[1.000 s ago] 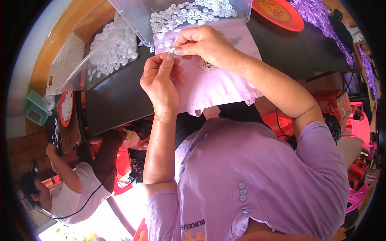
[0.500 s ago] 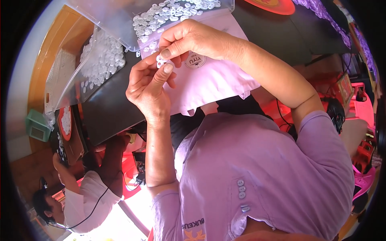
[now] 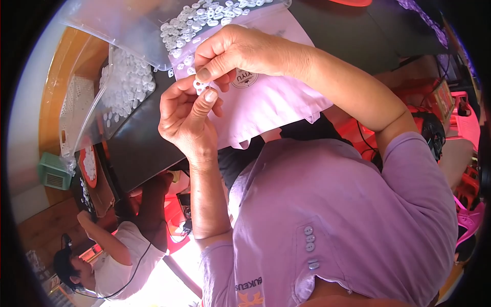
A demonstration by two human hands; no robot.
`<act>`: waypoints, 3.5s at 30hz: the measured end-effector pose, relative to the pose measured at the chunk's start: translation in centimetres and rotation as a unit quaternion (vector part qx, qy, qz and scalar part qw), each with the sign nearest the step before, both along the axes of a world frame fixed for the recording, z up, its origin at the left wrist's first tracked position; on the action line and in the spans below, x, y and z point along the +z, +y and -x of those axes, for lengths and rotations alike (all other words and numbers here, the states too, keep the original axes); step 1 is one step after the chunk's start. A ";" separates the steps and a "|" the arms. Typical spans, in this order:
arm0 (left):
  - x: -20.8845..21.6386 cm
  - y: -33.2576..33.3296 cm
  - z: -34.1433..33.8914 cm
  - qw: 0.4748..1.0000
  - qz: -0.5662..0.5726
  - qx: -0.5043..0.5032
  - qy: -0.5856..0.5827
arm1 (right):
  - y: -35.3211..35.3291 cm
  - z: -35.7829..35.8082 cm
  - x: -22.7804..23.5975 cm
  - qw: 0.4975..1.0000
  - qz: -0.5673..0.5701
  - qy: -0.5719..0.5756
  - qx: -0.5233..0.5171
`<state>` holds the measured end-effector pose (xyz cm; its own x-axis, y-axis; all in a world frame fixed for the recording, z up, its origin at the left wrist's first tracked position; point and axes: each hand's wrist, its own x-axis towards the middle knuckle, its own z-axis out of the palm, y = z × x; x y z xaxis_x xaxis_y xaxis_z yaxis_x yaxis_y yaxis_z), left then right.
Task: Sorting and arranging small white plastic clips onto a pink fabric piece.
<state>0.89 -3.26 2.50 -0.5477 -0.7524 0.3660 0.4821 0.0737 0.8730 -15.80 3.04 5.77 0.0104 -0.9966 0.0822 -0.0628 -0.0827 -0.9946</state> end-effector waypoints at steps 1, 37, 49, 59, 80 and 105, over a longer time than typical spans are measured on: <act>0.0 -0.1 0.0 1.000 0.007 0.002 0.002 | -0.1 -0.1 0.0 1.000 0.000 -0.001 0.001; 0.0 0.0 -0.9 0.998 0.041 0.050 -0.005 | -0.1 -1.0 0.4 0.995 -0.014 -0.090 0.042; 14.7 -20.1 -5.0 0.782 0.370 0.398 -0.305 | -1.0 1.8 0.7 0.944 0.074 -0.070 -0.313; 4.3 -7.3 5.6 0.848 0.458 0.197 -0.179 | -4.6 8.9 2.3 0.642 0.034 0.657 -0.395; -1.6 -13.3 14.0 0.738 0.439 0.217 -0.465 | -10.5 11.4 -4.7 0.749 -0.011 0.533 -0.393; -0.7 -14.1 19.1 0.868 0.259 0.219 -0.363 | -15.2 9.6 -4.4 0.857 0.055 0.172 -0.482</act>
